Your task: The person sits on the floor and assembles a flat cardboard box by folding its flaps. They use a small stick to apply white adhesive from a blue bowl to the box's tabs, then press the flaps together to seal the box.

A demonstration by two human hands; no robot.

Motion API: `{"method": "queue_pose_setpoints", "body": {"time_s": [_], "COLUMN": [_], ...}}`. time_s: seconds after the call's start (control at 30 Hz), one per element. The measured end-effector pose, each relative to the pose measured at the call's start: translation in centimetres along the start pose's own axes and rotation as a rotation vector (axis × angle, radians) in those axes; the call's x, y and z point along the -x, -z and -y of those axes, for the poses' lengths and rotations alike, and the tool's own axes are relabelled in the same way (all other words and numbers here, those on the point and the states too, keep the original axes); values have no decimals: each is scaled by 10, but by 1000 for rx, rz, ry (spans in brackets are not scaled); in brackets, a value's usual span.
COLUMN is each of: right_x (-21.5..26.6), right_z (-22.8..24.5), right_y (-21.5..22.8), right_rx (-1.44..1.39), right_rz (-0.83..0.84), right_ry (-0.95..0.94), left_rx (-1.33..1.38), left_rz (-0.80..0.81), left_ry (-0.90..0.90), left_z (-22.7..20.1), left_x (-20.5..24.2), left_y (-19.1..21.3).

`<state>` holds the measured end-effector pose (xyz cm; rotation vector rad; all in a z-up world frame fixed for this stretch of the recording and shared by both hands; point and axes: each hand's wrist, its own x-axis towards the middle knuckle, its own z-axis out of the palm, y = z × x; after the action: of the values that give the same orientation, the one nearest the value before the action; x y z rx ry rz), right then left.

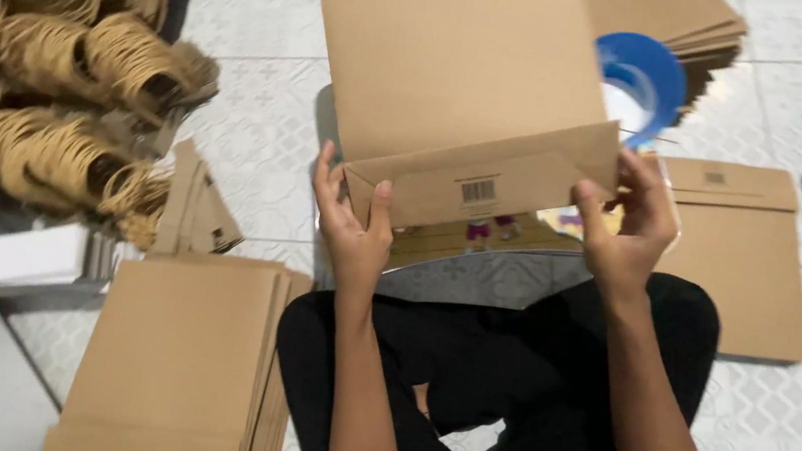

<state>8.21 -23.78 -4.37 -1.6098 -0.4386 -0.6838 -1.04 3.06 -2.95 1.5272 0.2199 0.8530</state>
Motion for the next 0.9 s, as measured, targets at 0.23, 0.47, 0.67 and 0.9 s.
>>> {"method": "queue_pose_setpoints", "body": {"time_s": [0.23, 0.47, 0.67, 0.9], "right_x": [29, 23, 15, 17], "right_z": [-4, -9, 3, -8], "right_y": [-36, -56, -63, -38], "right_rx": [567, 758, 592, 201], "right_rz": [404, 672, 729, 654], "right_ry": [123, 312, 268, 290], "left_rx": [-865, -1054, -887, -780], "left_rz": [152, 131, 187, 273], "left_ry": [-319, -243, -144, 63], "left_z": [21, 42, 8, -12], "left_x": [21, 39, 40, 33], "left_y": [53, 49, 50, 63]}}
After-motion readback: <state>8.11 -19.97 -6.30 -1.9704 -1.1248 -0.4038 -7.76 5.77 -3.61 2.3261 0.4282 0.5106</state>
